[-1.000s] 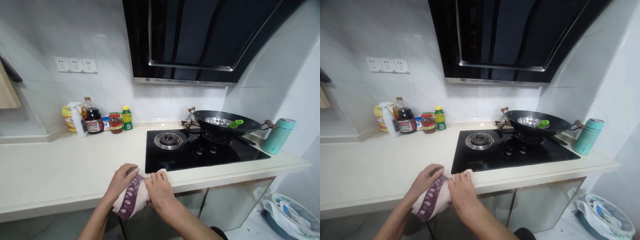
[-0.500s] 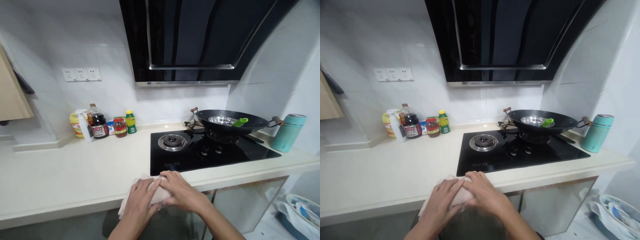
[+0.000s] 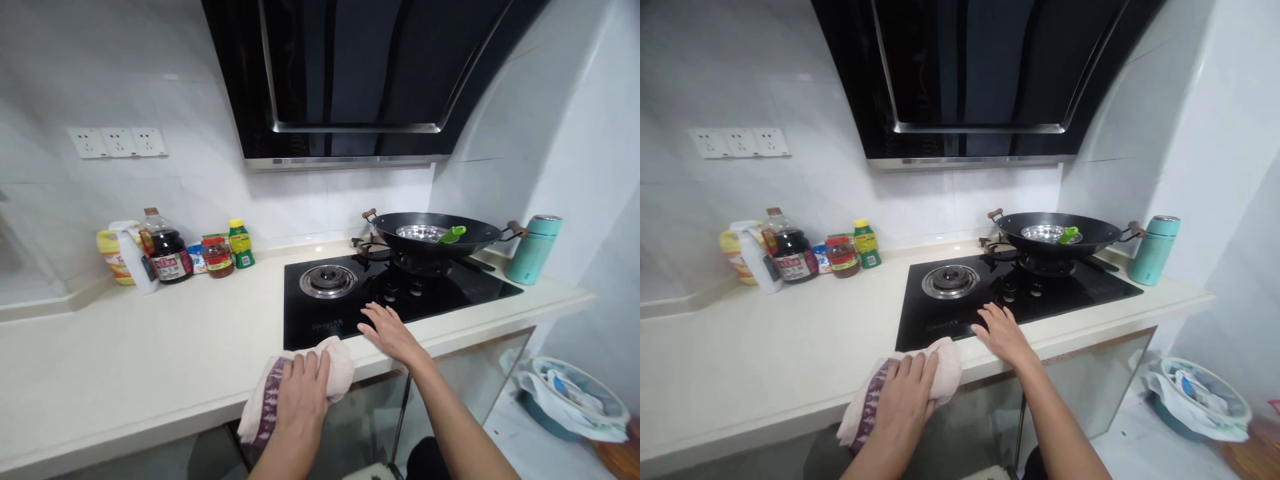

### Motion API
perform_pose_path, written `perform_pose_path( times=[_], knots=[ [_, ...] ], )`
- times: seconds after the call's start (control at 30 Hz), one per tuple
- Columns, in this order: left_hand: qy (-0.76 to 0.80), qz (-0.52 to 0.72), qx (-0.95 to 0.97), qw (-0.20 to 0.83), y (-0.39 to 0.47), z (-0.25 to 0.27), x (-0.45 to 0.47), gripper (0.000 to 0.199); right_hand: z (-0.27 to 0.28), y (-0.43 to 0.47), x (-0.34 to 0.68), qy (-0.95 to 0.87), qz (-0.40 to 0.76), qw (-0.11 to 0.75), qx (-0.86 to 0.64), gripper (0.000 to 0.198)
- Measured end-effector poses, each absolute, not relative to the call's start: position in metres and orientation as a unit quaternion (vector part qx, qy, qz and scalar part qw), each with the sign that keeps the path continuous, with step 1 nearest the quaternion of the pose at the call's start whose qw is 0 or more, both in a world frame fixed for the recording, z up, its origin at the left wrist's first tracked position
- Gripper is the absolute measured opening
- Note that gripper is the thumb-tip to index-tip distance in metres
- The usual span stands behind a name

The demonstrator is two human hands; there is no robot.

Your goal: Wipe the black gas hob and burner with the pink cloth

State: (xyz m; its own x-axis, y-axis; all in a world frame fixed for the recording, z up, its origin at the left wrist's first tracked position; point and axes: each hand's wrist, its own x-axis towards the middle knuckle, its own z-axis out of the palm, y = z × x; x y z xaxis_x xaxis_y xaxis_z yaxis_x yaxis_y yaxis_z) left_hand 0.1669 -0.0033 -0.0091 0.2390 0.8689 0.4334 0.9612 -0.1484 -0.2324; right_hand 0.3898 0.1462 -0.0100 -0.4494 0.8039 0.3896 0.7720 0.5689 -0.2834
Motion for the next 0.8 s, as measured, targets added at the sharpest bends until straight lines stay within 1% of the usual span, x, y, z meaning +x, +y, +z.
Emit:
perform_pose_path(
  times=[0.13,0.2,0.27,0.43,0.6,0.8],
  knots=[
    [-0.576,-0.123,-0.776,0.227,0.014,-0.014,0.194,0.048,-0.004,0.145,0.389,-0.847,0.056,0.245,-0.468,0.055],
    [-0.559,-0.142,-0.788,0.215,0.018,-0.015,0.201,0.037,-0.003,0.146,0.390,-0.846,0.060,0.246,-0.469,0.054],
    [-0.548,-0.158,-0.794,0.208,0.018,-0.015,0.202,0.032,-0.003,0.146,0.391,-0.847,0.061,0.245,-0.468,0.054],
    [-0.545,-0.171,-0.795,0.204,0.005,-0.017,0.181,0.036,0.002,0.143,0.392,-0.845,0.081,0.236,-0.473,0.056],
    [-0.570,-0.170,-0.776,0.210,-0.011,-0.012,0.142,0.038,0.007,0.142,0.392,-0.841,0.110,0.224,-0.480,0.058],
    [-0.616,-0.135,-0.746,0.211,-0.032,-0.004,0.056,0.057,0.013,0.139,0.392,-0.841,0.122,0.226,-0.477,0.058]
  ],
)
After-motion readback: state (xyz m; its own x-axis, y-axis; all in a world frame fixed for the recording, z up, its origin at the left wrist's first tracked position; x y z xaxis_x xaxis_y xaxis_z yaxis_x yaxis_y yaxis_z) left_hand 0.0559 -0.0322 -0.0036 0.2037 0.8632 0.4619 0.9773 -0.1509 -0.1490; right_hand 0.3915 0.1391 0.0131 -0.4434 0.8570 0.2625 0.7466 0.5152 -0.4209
